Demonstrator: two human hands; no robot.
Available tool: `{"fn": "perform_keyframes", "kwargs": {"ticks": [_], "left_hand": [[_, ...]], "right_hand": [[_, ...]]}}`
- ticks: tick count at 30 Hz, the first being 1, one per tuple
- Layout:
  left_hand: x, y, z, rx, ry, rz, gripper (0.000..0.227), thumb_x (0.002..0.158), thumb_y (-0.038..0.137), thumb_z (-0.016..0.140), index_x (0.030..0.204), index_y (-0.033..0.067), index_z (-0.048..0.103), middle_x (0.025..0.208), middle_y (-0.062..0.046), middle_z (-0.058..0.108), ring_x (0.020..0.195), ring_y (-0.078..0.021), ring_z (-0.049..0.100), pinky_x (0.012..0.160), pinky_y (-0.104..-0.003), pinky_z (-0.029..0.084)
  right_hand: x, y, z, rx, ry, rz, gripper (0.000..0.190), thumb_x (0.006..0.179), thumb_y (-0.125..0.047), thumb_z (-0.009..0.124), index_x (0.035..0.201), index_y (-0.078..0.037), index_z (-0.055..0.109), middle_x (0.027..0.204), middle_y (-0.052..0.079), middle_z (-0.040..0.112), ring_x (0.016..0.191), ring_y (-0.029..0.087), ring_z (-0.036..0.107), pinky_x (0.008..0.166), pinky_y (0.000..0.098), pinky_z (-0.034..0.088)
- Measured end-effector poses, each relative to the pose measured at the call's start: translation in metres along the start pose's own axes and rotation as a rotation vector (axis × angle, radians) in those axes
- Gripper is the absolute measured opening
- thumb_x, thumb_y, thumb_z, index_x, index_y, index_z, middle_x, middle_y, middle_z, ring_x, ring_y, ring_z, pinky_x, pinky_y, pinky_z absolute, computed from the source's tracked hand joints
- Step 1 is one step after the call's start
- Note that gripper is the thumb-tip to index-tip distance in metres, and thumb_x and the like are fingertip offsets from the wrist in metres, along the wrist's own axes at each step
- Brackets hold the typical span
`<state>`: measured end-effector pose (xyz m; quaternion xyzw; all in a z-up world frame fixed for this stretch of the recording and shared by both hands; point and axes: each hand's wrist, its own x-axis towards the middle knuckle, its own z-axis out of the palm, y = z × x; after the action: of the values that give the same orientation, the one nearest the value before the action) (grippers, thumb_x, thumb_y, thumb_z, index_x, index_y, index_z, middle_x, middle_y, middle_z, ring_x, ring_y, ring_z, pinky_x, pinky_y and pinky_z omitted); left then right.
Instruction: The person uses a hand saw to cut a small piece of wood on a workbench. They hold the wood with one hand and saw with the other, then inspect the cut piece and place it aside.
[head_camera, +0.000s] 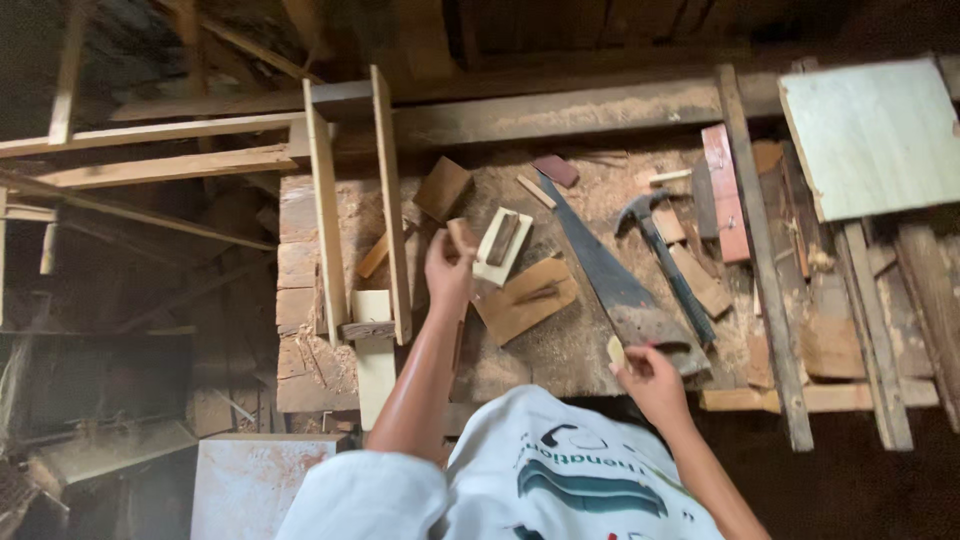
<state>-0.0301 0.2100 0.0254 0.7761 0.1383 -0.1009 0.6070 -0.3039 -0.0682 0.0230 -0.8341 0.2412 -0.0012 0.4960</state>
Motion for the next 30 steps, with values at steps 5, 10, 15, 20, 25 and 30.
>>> {"fn": "perform_keyframes", "kwargs": {"ticks": [5, 10, 15, 20, 25, 30], "left_hand": [[-0.088, -0.016, 0.033, -0.258, -0.575, -0.043, 0.047, 0.083, 0.001, 0.079, 0.127, -0.0025, 0.063, 0.113, -0.010, 0.071, 0.104, -0.0186, 0.069, 0.092, -0.034, 0.058], [-0.132, -0.045, 0.054, -0.124, -0.723, -0.003, 0.038, 0.085, 0.002, 0.078, 0.119, -0.0009, 0.061, 0.110, -0.008, 0.071, 0.105, -0.0158, 0.069, 0.095, -0.031, 0.055], [-0.146, -0.062, 0.052, 0.083, -0.706, 0.030, 0.042, 0.081, 0.000, 0.076, 0.120, -0.0007, 0.060, 0.107, -0.007, 0.071, 0.102, -0.0156, 0.068, 0.092, -0.031, 0.055], [-0.150, -0.054, 0.057, 0.069, -0.694, 0.032, 0.047, 0.083, 0.006, 0.080, 0.125, -0.0011, 0.060, 0.103, -0.009, 0.070, 0.096, -0.0177, 0.067, 0.087, -0.032, 0.055], [-0.163, -0.037, 0.055, 0.374, -0.650, 0.212, 0.057, 0.081, 0.019, 0.082, 0.129, -0.0014, 0.060, 0.105, -0.012, 0.066, 0.093, -0.0236, 0.067, 0.083, -0.036, 0.054], [-0.171, -0.017, 0.070, 0.482, -0.699, 0.399, 0.056, 0.081, 0.021, 0.079, 0.129, -0.0018, 0.060, 0.105, -0.016, 0.058, 0.094, -0.0302, 0.063, 0.085, -0.040, 0.053]], "right_hand": [[0.017, -0.033, -0.003, -0.509, -0.085, -0.290, 0.043, 0.073, -0.018, 0.080, 0.113, -0.005, 0.068, 0.112, 0.018, 0.063, 0.113, 0.039, 0.057, 0.095, 0.0467, 0.048], [0.040, -0.045, 0.019, -0.618, -0.216, -0.361, 0.048, 0.075, -0.017, 0.079, 0.121, -0.008, 0.067, 0.122, 0.014, 0.058, 0.123, 0.035, 0.050, 0.102, 0.0489, 0.041], [0.036, -0.047, 0.028, -0.597, -0.093, -0.461, 0.050, 0.075, -0.016, 0.079, 0.122, -0.006, 0.065, 0.122, 0.016, 0.057, 0.122, 0.037, 0.049, 0.102, 0.0505, 0.039], [0.021, -0.041, 0.011, -0.496, -0.006, -0.458, 0.043, 0.078, -0.014, 0.074, 0.120, -0.006, 0.064, 0.122, 0.017, 0.059, 0.126, 0.037, 0.049, 0.105, 0.0510, 0.039], [-0.004, -0.032, -0.007, -0.155, -0.031, -0.329, 0.020, 0.098, -0.020, 0.068, 0.108, -0.003, 0.069, 0.102, 0.014, 0.070, 0.103, 0.033, 0.065, 0.092, 0.0417, 0.052], [-0.013, -0.021, -0.007, 0.044, -0.072, -0.206, 0.024, 0.096, -0.023, 0.071, 0.103, 0.000, 0.070, 0.090, 0.010, 0.072, 0.079, 0.022, 0.067, 0.071, 0.0346, 0.053]]}}
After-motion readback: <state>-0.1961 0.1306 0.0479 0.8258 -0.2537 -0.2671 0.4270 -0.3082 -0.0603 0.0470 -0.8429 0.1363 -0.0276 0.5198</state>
